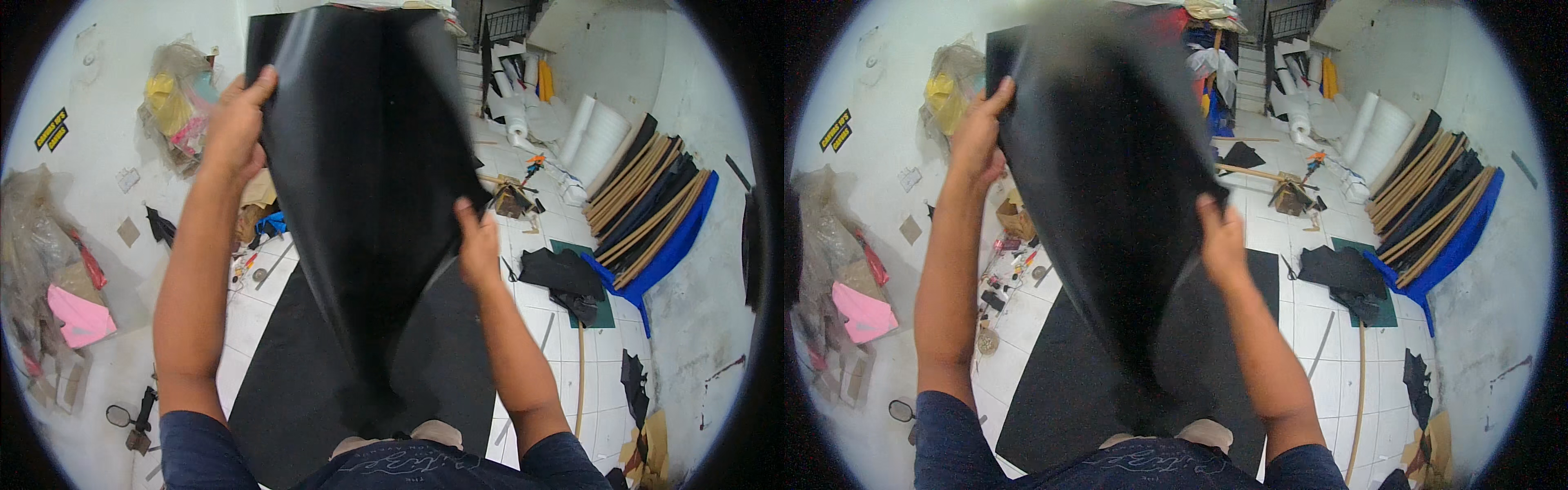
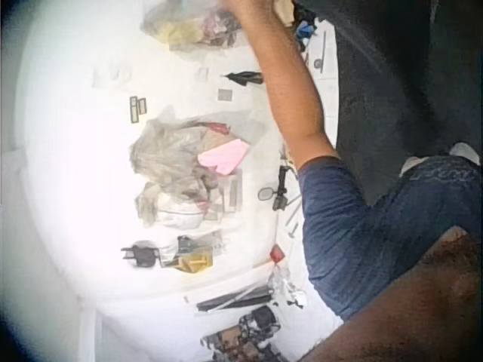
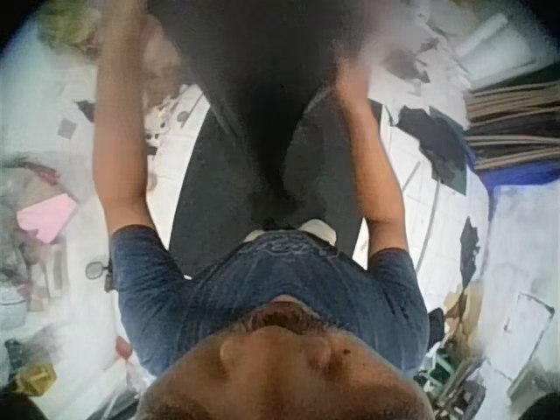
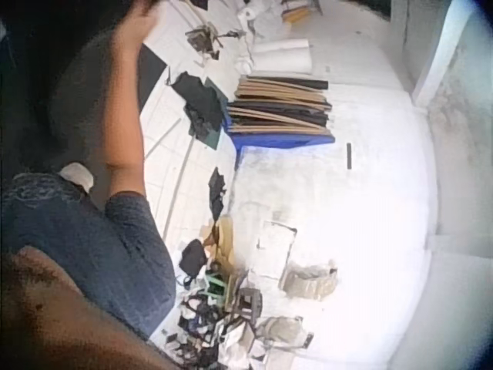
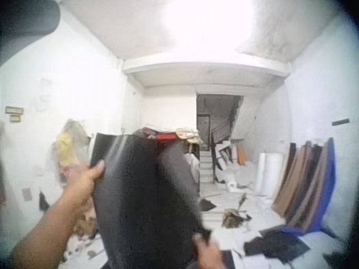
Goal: The person unfolds a large black fabric on the floor, smooths it out, and uses shears to cut it into sections. The person repeatedly folds and cuts the fabric, adjusting its position on the floor throughout the process.
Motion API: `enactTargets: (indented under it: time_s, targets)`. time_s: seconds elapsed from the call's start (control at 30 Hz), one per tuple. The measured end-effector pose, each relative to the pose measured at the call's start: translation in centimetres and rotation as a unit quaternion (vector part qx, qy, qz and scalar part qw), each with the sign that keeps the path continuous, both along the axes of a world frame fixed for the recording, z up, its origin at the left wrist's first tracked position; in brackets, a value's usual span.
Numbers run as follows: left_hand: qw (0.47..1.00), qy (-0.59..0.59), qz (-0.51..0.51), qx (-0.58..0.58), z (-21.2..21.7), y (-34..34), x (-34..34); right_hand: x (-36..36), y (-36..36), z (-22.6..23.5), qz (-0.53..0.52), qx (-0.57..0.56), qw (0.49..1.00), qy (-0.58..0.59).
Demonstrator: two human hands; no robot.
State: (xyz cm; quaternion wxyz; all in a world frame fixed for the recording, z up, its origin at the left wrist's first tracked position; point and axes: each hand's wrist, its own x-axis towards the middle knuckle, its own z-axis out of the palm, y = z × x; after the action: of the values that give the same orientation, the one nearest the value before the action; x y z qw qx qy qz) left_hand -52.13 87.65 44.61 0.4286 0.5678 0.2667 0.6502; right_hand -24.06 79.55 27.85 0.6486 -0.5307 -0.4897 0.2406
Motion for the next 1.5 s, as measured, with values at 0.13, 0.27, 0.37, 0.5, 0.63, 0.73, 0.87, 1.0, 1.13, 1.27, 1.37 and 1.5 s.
enactTargets:
  time_s: [0.13, 0.27, 0.37, 0.5, 0.63, 0.73, 0.87, 1.0, 1.13, 1.27, 1.37, 1.5]
  targets:
    - [0.999, 0.021, 0.02, 0.03, 1.8, 3.2, -2.5, 7.5, 2.3, 1.8, 0.065, 0.079, 0.966, 0.237]
    - [0.997, 0.035, 0.053, 0.052, 2.6, 2.9, -0.6, 12.7, 2.5, 3.6, 0.04, 0.079, 0.986, 0.142]
    - [0.996, 0.048, 0.048, 0.063, 3.0, 3.1, 0.5, 14.0, 1.8, 4.2, 0.045, 0.041, 0.994, 0.09]
    - [0.996, 0.071, 0.012, 0.061, 3.2, 5.1, 0.1, 15.7, 1.6, 3.5, 0.022, -0.021, 0.998, 0.062]
    - [0.995, 0.09, 0.0, 0.042, 2.6, 4.4, 1.7, 16.3, 0.9, 2.5, 0.042, -0.036, 0.998, 0.043]
    - [0.994, 0.105, 0.003, 0.03, 2.9, 2.8, 3.7, 18.2, 2.3, 1.7, -0.176, 0.009, 0.977, -0.121]
    - [0.989, 0.14, 0.033, 0.019, 1.6, -0.9, 7.5, 13.5, 2.2, 0.4, -0.31, 0.123, 0.931, -0.149]
    - [0.988, 0.128, -0.087, 0.015, -1.3, -4.1, 11.1, 8.0, 2.9, -0.1, 0.192, 0.064, 0.969, 0.142]
    - [0.991, 0.04, -0.129, 0.002, -2.5, -4.2, 13.3, 8.5, 1.3, -1.9, 0.151, 0.11, 0.977, 0.102]
    - [0.982, 0.065, -0.18, 0.012, -3.7, -4.4, 15.3, 10.8, 1.2, -1.5, 0.167, 0.008, 0.953, 0.251]
    - [0.992, 0.052, -0.105, 0.053, -4.8, -2.5, 17.3, 10.1, -0.8, -0.5, 0.279, 0.012, 0.893, 0.352]
    - [0.985, 0.158, 0.024, 0.068, -7.3, -3.4, 20.3, 10.4, -5.9, -3.4, 0.231, -0.132, 0.904, 0.333]
